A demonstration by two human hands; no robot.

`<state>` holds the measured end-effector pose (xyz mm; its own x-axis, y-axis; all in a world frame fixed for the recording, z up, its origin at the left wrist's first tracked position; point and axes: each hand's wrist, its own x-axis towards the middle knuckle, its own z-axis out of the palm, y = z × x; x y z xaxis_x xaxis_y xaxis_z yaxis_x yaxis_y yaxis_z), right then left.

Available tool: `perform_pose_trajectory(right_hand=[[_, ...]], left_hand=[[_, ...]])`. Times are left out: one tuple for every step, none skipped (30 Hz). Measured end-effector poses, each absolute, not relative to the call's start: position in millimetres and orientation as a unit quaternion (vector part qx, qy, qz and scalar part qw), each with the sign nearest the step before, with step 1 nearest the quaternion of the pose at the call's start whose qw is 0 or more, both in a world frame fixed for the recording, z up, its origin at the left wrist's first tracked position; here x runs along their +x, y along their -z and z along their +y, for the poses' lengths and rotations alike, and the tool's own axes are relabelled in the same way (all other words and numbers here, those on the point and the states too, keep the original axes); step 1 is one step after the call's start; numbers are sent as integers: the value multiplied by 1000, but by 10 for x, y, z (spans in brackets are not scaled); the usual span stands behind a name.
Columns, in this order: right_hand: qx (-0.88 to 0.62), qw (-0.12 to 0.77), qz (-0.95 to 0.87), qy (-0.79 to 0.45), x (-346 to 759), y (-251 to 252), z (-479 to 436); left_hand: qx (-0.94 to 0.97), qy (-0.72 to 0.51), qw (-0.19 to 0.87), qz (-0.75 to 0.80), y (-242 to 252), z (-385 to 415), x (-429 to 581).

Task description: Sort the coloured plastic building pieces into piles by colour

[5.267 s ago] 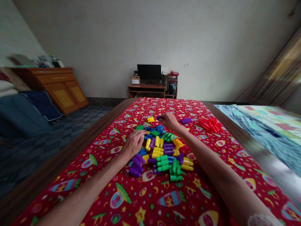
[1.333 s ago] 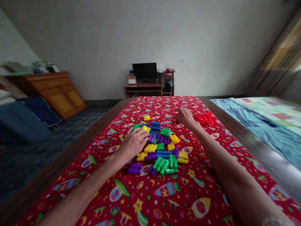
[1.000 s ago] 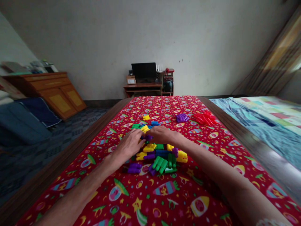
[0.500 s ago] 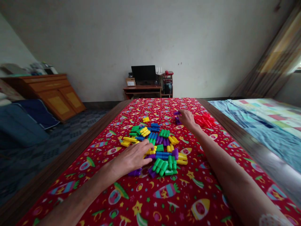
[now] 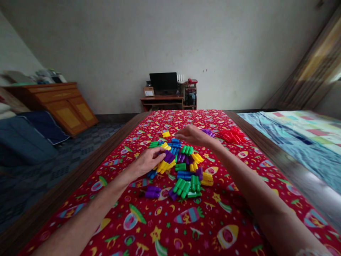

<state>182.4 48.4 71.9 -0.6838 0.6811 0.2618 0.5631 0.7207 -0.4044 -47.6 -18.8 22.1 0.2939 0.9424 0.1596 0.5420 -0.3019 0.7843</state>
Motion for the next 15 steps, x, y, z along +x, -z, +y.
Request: perform_pose_trajectory(right_hand=[[-300,170,-920,-186,1723,-740,401],[-275,146,-927,-207,1634,-744,331],[-270,134,-930,-210,1558,-735,277],[-279,137,-929,-200,1498,-716,241],[-296,154,-924,-189,1454,-691,222],[-315,176,-914,-185,1425,-667,217],[-329,196,-903,-193,1409,-646,224],[-336,209,-894,-209,1404,-631,241],[-339,215,-887,-230,1410,-621,266],[-337,218,-881,-250,1427,-618,300],[-338,224,-875,-264,1457,-619,342],[-344,238,-868,-269,1502,-622,393],[-358,262,-856,-264,1564,-626,452],[-384,293,-840,-247,1644,-626,518],[-419,322,-820,-219,1742,-621,589]], left_hand=[[731,-333,319,503,-208,-168,-489],[723,-342,320,507,-198,-155,-496],[715,-351,321,513,-190,-149,-495],[704,-362,325,517,-185,-152,-487],[690,-376,337,519,-182,-161,-473],[673,-391,355,518,-180,-173,-455],[657,-404,376,514,-177,-187,-434],[645,-414,394,507,-172,-199,-413],[640,-419,406,501,-164,-208,-393],[641,-420,407,497,-152,-212,-377],[647,-417,401,497,-138,-212,-365],[655,-409,391,501,-123,-208,-359],[665,-397,380,506,-109,-203,-358],[678,-381,364,512,-99,-197,-362],[696,-363,342,517,-92,-192,-371]])
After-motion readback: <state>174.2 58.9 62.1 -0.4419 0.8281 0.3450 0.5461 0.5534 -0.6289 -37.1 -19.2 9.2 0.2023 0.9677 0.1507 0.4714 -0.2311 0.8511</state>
